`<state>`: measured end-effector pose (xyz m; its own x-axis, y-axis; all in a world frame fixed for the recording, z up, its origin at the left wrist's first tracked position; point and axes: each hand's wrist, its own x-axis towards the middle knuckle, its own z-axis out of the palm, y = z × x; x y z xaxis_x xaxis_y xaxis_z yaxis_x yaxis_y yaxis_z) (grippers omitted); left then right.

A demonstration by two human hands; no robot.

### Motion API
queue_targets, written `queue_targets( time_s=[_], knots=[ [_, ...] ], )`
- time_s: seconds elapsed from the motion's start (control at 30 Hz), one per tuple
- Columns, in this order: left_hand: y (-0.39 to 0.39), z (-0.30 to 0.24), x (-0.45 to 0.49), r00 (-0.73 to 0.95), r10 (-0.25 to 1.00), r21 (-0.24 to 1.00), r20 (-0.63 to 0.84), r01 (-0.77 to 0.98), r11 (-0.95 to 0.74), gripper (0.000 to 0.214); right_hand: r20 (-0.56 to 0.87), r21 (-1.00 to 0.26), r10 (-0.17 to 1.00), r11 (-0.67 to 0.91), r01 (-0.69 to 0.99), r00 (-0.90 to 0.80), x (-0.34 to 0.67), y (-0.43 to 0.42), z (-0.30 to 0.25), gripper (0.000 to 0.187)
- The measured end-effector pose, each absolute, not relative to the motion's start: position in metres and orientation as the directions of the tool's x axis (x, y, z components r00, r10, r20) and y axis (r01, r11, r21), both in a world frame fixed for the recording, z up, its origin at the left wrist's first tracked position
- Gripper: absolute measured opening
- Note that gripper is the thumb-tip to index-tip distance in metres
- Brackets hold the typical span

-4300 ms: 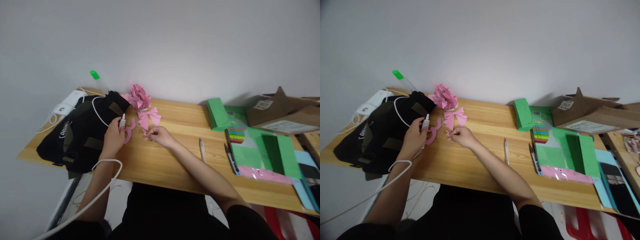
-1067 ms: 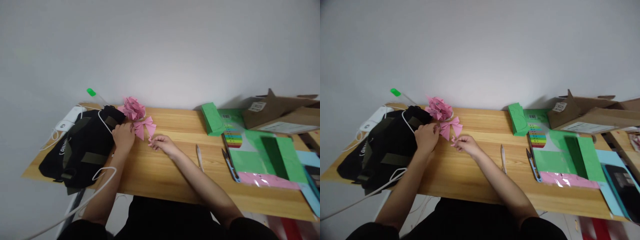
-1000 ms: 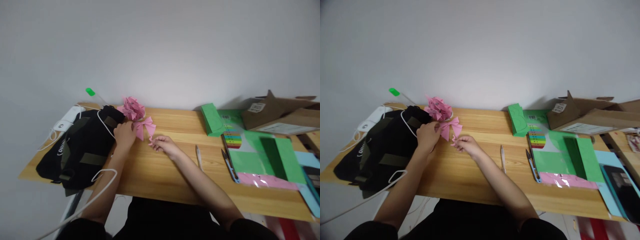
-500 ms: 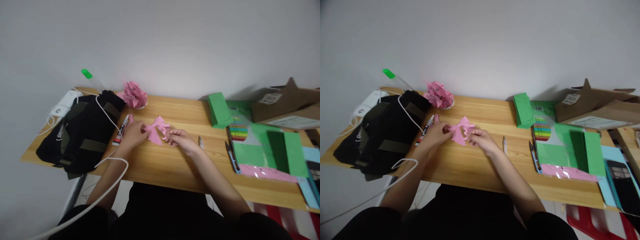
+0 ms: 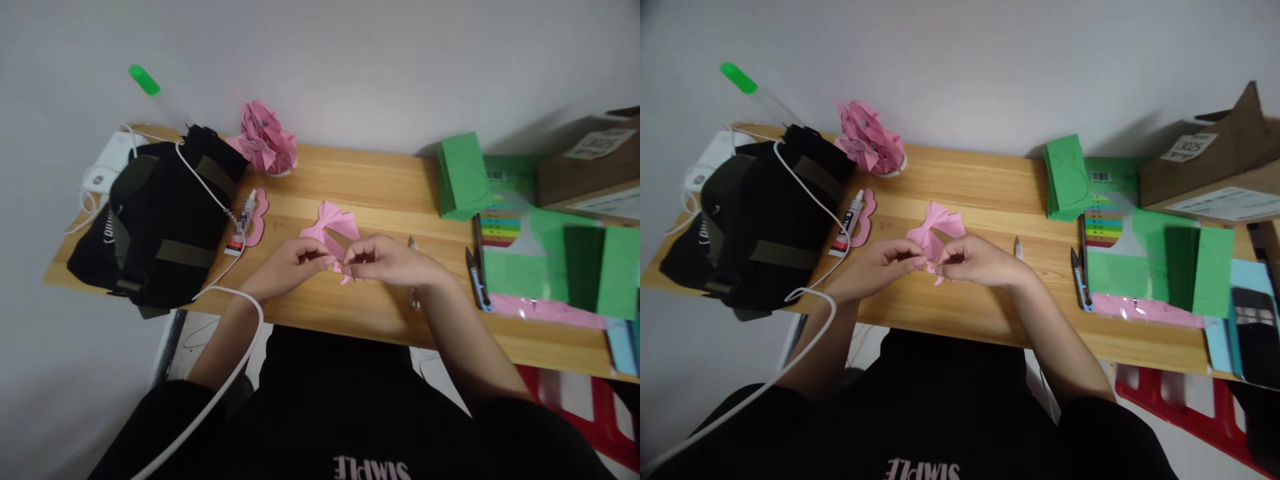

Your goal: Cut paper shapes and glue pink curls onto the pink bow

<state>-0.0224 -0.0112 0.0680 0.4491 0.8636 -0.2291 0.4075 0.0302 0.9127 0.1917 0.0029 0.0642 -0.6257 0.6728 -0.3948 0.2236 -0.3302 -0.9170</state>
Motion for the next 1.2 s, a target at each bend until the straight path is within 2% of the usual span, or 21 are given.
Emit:
queue_targets(
  time_s=[0.2,0.4,0.6,0.87,1.03,1.2],
  knots=[
    [-0.016,0.066,-0.028,0.396,0.893,0.925,-0.216,0.375,0.058,0.021,-0.402,-0.913,0.698,-0.353,0.204,-0.593,0.185,-0.003,0.061,0.009],
    [-0.022,0.045,-0.032,0.181,0.971,0.943,-0.158,0.319,0.094,0.022,-0.422,-0.902,0.825,-0.424,0.082,-0.376,0.171,-0.021,0.046,0.025],
    [-0.027,0.03,-0.031,0.046,0.989,0.94,-0.138,0.32,0.116,0.023,-0.441,-0.889,0.867,-0.457,-0.017,-0.233,0.15,-0.034,0.034,0.02],
    [-0.024,0.018,-0.034,-0.003,0.998,0.872,-0.07,0.486,0.063,0.019,-0.534,-0.845,0.843,-0.535,0.008,-0.066,0.142,-0.023,0.036,0.013],
    [-0.019,0.012,-0.04,-0.027,0.999,0.77,0.019,0.638,0.002,0.019,-0.577,-0.811,0.815,-0.58,0.083,0.06,0.144,-0.007,0.043,0.019],
    [-0.015,0.004,-0.042,0.029,0.999,0.692,0.044,0.72,-0.052,0.024,-0.626,-0.758,0.775,-0.63,0.17,0.083,0.141,0.004,0.041,0.028]
  ],
)
